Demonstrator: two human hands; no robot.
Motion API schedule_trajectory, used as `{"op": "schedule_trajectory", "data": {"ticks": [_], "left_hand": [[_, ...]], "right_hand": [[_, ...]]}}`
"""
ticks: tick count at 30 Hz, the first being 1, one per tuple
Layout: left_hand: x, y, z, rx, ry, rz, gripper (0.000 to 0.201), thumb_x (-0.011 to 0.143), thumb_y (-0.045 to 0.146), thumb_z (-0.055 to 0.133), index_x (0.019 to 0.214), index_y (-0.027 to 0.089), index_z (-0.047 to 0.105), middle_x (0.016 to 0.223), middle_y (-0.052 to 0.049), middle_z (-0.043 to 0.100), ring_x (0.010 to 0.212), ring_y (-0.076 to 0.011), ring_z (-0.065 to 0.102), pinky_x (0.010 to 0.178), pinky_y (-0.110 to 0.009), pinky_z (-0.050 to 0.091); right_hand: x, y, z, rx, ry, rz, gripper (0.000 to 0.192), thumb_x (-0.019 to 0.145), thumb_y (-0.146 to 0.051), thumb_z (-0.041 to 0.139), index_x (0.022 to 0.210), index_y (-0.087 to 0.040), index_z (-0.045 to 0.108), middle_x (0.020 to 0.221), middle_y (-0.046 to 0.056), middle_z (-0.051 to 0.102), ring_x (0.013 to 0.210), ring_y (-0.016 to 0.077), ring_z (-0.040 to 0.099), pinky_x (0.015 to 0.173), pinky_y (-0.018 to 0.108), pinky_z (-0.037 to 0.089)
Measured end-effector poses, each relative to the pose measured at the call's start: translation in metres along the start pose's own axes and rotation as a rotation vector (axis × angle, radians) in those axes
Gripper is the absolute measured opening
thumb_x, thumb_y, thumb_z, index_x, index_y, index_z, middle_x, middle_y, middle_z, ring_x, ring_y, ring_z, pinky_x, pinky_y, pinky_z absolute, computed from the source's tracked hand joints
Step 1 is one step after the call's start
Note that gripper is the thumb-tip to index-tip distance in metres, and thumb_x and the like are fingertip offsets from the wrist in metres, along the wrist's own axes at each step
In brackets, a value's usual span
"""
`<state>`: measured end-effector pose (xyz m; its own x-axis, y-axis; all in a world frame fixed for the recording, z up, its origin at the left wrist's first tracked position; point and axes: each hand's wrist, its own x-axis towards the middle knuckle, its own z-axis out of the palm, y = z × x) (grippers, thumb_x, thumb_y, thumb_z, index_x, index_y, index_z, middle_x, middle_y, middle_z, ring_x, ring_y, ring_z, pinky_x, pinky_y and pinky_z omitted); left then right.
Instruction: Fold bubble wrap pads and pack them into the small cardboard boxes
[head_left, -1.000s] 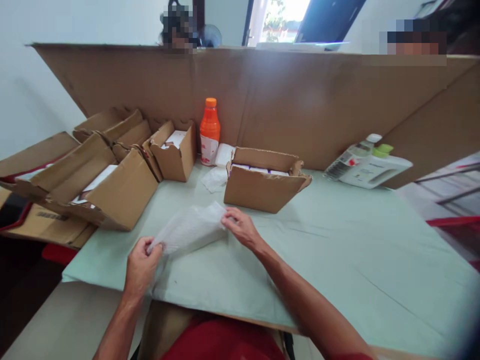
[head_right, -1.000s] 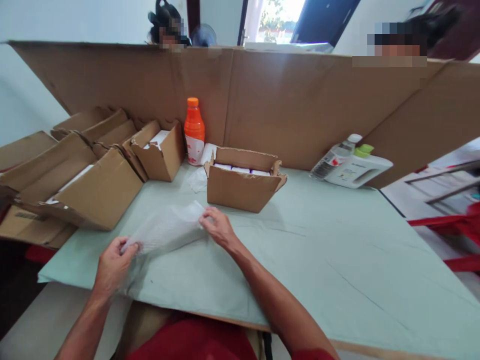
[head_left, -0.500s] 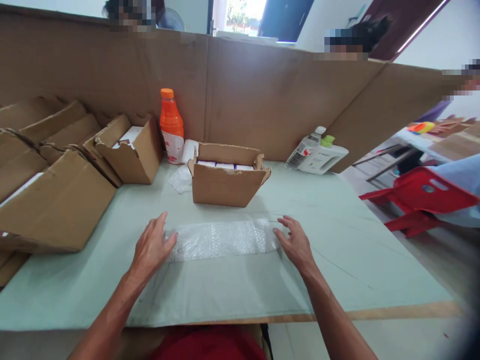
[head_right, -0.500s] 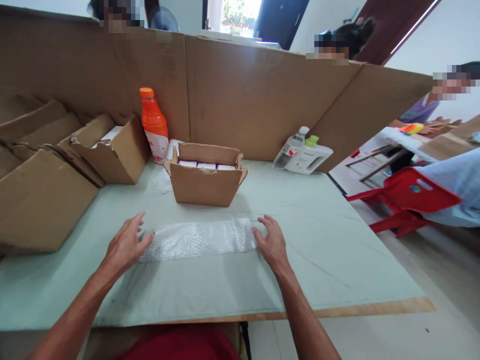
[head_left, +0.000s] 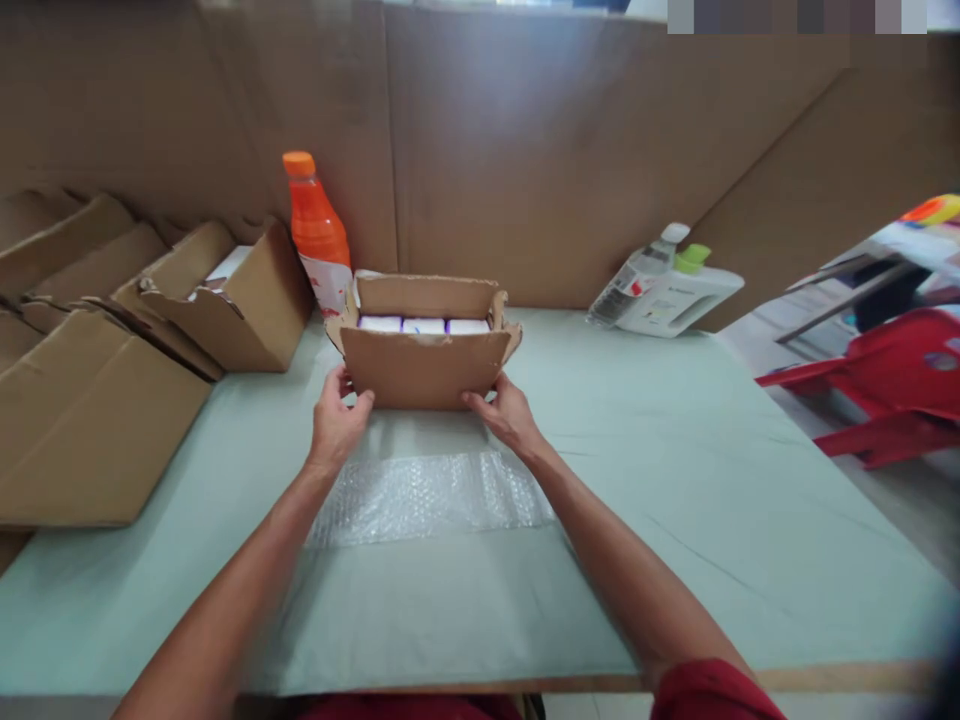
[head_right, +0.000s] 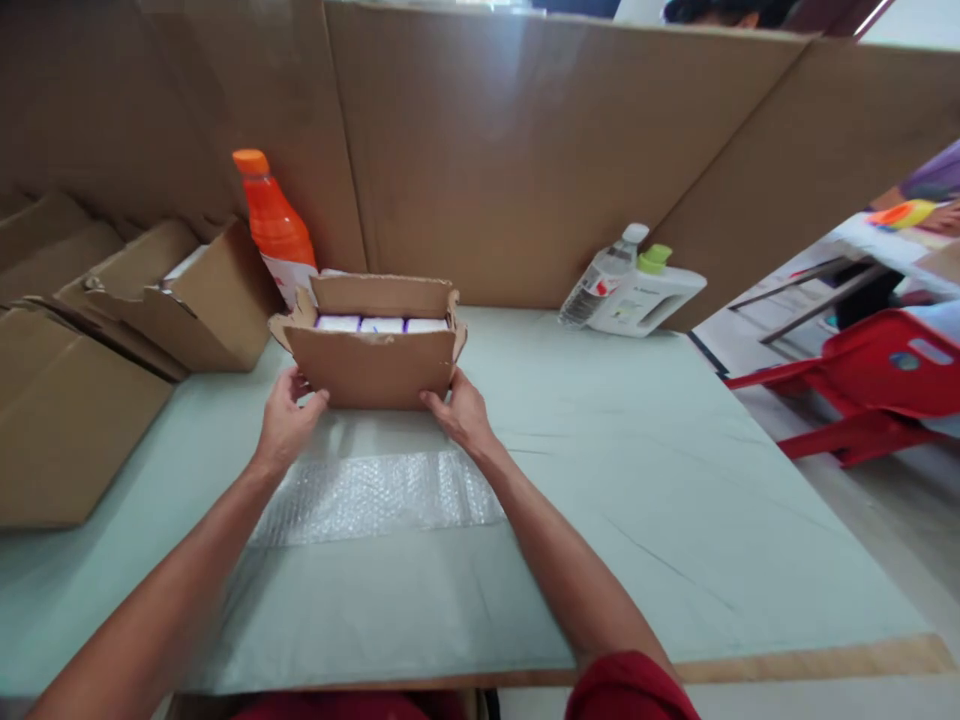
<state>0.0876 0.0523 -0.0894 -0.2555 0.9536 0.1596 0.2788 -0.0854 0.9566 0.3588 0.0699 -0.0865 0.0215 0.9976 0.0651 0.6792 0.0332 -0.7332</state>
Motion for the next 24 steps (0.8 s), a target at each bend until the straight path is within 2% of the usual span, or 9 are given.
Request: {"op": "schedule_trajectory", "data": {"ticks": [3,5,7,10,13,15,18,21,24], "left_hand": [[-0.006,0.008,-0.013,0.069,0.034,0.034,0.065,0.079,0.027,0.066,0.139,0.016,0.046,0.136,-0.017,0.058,0.117,-0.0267,0.063,0.098,-0.043,0.052],[-0.028,0.016,-0.021,0.246,0.016,0.186,0.069,0.081,0.026,0.066,0.145,0.017,0.042,0.144,-0.018,0.053,0.127,-0.03,0.057,0.106,-0.048,0.047],[-0.063,0.02,-0.026,0.446,-0.085,0.392,0.058,0.087,0.024,0.061,0.143,0.018,0.047,0.143,-0.016,0.056,0.134,-0.031,0.053,0.112,-0.051,0.042],[-0.114,0.007,-0.035,0.653,-0.276,0.532,0.034,0.092,0.021,0.051,0.124,0.022,0.064,0.134,-0.012,0.065,0.135,-0.0325,0.052,0.114,-0.056,0.038],[-0.136,-0.027,-0.056,0.793,-0.307,0.48,0.028,0.096,0.028,0.05,0.116,0.022,0.068,0.134,-0.014,0.066,0.134,-0.0372,0.053,0.113,-0.066,0.033],[-0.135,-0.049,-0.074,0.791,-0.365,0.472,0.033,0.098,0.034,0.049,0.124,0.022,0.066,0.141,-0.014,0.062,0.137,-0.0367,0.051,0.114,-0.066,0.032],[-0.126,-0.068,-0.096,0.741,-0.478,0.505,0.038,0.098,0.036,0.049,0.132,0.025,0.062,0.15,-0.011,0.055,0.144,-0.0329,0.045,0.116,-0.061,0.034],[-0.123,-0.068,-0.101,0.718,-0.478,0.511,0.038,0.096,0.036,0.051,0.129,0.024,0.065,0.149,-0.012,0.057,0.143,-0.0338,0.047,0.115,-0.061,0.036],[-0.13,-0.056,-0.092,0.684,-0.389,0.522,0.034,0.093,0.031,0.055,0.122,0.021,0.069,0.145,-0.014,0.06,0.141,-0.0368,0.049,0.113,-0.063,0.037]], "right_hand": [[-0.008,-0.004,-0.005,-0.075,-0.004,-0.054,0.055,0.083,-0.038,0.061,0.13,-0.011,0.057,0.12,0.018,0.07,0.105,0.0357,0.065,0.093,0.049,0.05],[-0.031,-0.006,-0.003,-0.151,0.061,-0.135,0.06,0.086,-0.034,0.059,0.14,-0.01,0.051,0.132,0.021,0.064,0.12,0.039,0.059,0.102,0.056,0.045],[-0.067,-0.013,0.01,-0.205,0.079,-0.283,0.063,0.09,-0.031,0.056,0.149,-0.012,0.043,0.145,0.021,0.056,0.133,0.0374,0.051,0.11,0.057,0.038],[-0.118,-0.03,0.046,-0.256,-0.158,-0.548,0.061,0.094,-0.032,0.056,0.152,-0.017,0.042,0.153,0.017,0.049,0.14,0.0319,0.045,0.112,0.051,0.039],[-0.141,-0.031,0.067,-0.345,-0.34,-0.642,0.057,0.098,-0.042,0.056,0.147,-0.016,0.049,0.155,0.015,0.048,0.144,0.0298,0.042,0.114,0.047,0.037],[-0.148,-0.011,0.055,-0.418,-0.308,-0.56,0.052,0.101,-0.043,0.051,0.146,-0.017,0.051,0.156,0.013,0.048,0.147,0.0279,0.039,0.117,0.047,0.033],[-0.156,0.038,0.009,-0.541,-0.112,-0.305,0.046,0.103,-0.037,0.044,0.144,-0.018,0.054,0.154,0.014,0.05,0.144,0.0294,0.043,0.115,0.049,0.034],[-0.163,0.077,-0.031,-0.61,0.137,-0.069,0.046,0.102,-0.039,0.041,0.135,-0.014,0.06,0.145,0.019,0.058,0.135,0.0335,0.051,0.106,0.051,0.041],[-0.161,0.084,-0.037,-0.594,0.224,0.009,0.046,0.097,-0.044,0.046,0.126,-0.013,0.063,0.139,0.021,0.062,0.128,0.0351,0.056,0.102,0.051,0.043]]}}
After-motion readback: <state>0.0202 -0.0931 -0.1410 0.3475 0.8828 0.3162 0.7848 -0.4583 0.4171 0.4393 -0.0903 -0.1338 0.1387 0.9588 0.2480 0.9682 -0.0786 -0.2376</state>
